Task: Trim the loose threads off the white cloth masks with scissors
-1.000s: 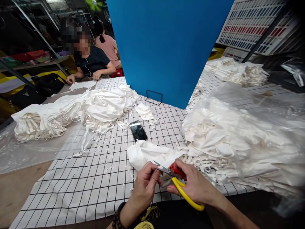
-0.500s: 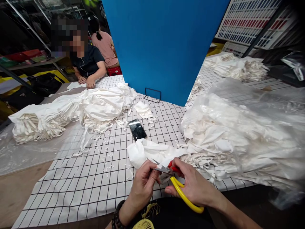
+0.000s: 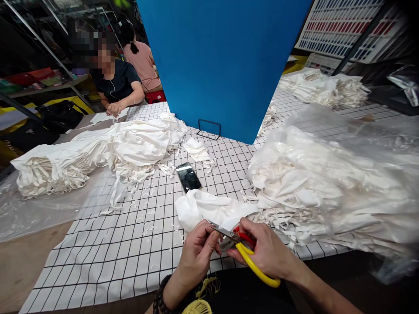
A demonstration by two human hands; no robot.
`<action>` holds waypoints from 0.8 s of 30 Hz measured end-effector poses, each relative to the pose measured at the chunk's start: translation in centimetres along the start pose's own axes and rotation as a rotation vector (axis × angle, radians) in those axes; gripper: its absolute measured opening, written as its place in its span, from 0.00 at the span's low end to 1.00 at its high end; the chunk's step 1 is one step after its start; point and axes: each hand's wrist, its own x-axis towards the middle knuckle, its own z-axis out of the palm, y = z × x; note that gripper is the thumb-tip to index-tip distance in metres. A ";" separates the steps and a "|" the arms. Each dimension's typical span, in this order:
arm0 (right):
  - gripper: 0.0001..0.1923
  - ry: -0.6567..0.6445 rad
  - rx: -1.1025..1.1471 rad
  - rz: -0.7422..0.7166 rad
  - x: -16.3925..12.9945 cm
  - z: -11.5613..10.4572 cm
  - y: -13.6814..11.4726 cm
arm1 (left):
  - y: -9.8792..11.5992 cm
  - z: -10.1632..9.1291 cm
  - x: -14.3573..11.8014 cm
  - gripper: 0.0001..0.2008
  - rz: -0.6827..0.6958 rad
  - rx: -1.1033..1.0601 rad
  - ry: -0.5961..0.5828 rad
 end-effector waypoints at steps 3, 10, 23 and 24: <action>0.22 0.001 -0.029 -0.003 0.0 -0.3 0.0 | 0.0 -0.1 0.1 0.08 0.002 -0.038 -0.022; 0.24 0.017 -0.051 -0.030 0.3 0.0 0.1 | 0.1 0.2 0.1 0.09 -0.032 -0.041 -0.043; 0.25 0.267 -0.035 0.197 0.0 1.0 5.2 | 0.3 -7.1 12.7 0.25 -0.237 1.034 0.362; 0.25 0.278 -0.051 0.198 -0.1 1.1 5.2 | -0.3 -7.4 14.4 0.29 -0.276 1.042 0.376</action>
